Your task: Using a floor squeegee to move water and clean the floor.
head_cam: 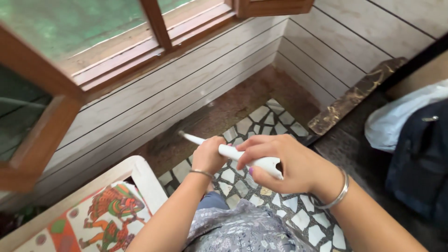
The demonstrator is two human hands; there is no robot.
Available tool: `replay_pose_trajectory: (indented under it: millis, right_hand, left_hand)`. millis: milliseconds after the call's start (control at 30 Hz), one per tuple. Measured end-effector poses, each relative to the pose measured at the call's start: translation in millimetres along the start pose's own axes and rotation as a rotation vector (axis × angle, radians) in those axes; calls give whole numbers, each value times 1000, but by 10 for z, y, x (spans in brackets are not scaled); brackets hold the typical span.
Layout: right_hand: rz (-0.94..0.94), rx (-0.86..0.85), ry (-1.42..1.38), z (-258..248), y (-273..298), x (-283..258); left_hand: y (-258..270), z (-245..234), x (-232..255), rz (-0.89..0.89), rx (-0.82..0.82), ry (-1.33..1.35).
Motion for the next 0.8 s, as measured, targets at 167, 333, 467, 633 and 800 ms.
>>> replay_pose_trajectory:
  millis: [167, 333, 467, 633, 800]
  right_hand:
    - [68, -48, -52, 246, -151, -73]
    - [71, -13, -137, 208, -380, -105]
    - [79, 27, -182, 147, -584, -65]
    - [71, 121, -166, 147, -913, -168]
    - [95, 206, -44, 16, -1549, -308]
  left_hand:
    - [183, -25, -388, -14, 30, 20]
    - [-20, -135, -586, 38, 26, 24]
    - [-226, -300, -622, 77, -37, 14]
    - [-359, -566, -742, 63, -12, 63]
    - [-551, -1023, -887, 13, 149, 176]
Point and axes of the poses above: each hand's wrist, its own y-axis away from the middle knuckle, its own z-axis out of the palm, x = y × z, the point moved 2 cm from there along -y, towards the middle knuckle, and after that the axes turned 8 degrees about z, right-handed, at the moved point
